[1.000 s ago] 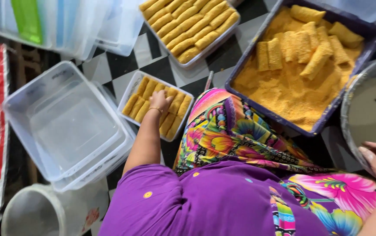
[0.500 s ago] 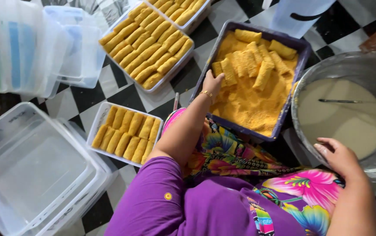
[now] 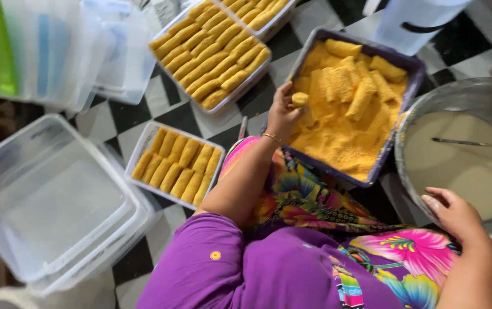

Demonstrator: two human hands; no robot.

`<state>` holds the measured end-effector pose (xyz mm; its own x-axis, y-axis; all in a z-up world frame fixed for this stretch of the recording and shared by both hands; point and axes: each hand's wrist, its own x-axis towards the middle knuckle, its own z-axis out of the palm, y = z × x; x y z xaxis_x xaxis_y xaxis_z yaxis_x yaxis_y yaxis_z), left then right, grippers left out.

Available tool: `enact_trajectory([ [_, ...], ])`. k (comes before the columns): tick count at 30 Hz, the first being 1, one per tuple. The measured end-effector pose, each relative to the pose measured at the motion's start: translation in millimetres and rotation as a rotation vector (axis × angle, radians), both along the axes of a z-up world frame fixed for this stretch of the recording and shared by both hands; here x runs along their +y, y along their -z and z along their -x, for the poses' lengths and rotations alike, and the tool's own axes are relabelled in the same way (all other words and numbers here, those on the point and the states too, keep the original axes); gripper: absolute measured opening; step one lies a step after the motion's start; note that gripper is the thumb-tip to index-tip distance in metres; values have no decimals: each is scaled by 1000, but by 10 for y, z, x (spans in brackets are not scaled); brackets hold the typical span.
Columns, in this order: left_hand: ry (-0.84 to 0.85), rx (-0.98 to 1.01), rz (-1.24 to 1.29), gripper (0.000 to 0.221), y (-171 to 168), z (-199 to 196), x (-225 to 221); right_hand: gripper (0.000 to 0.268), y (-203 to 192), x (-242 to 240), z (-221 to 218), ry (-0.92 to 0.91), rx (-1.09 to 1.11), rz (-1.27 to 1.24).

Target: Dipping food items into batter and coating them with breadcrumbs before organizing them into trays.

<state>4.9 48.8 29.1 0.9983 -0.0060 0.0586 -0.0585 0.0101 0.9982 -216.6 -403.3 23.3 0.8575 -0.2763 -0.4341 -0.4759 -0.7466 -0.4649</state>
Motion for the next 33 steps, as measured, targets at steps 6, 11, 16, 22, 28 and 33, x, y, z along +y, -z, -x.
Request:
enact_trajectory([
  [6,-27,27,314,52,-158,276,1527,41,542,-340,38,-48,-104,-147],
  [11,-158,165,-133,43,-490,716,2739,36,1150,-675,55,-32,-261,-392],
  [16,-164,434,-983,42,11,848,3444,35,1374,-824,78,-31,-265,-411],
  [22,-318,571,-979,36,-30,918,3090,34,1190,-718,91,15,-215,-346],
  [28,-359,694,-607,40,-77,966,3006,35,1067,-638,84,-16,-223,-297],
  [33,-284,770,-534,43,116,957,3150,34,1130,-648,47,-12,-228,-322],
])
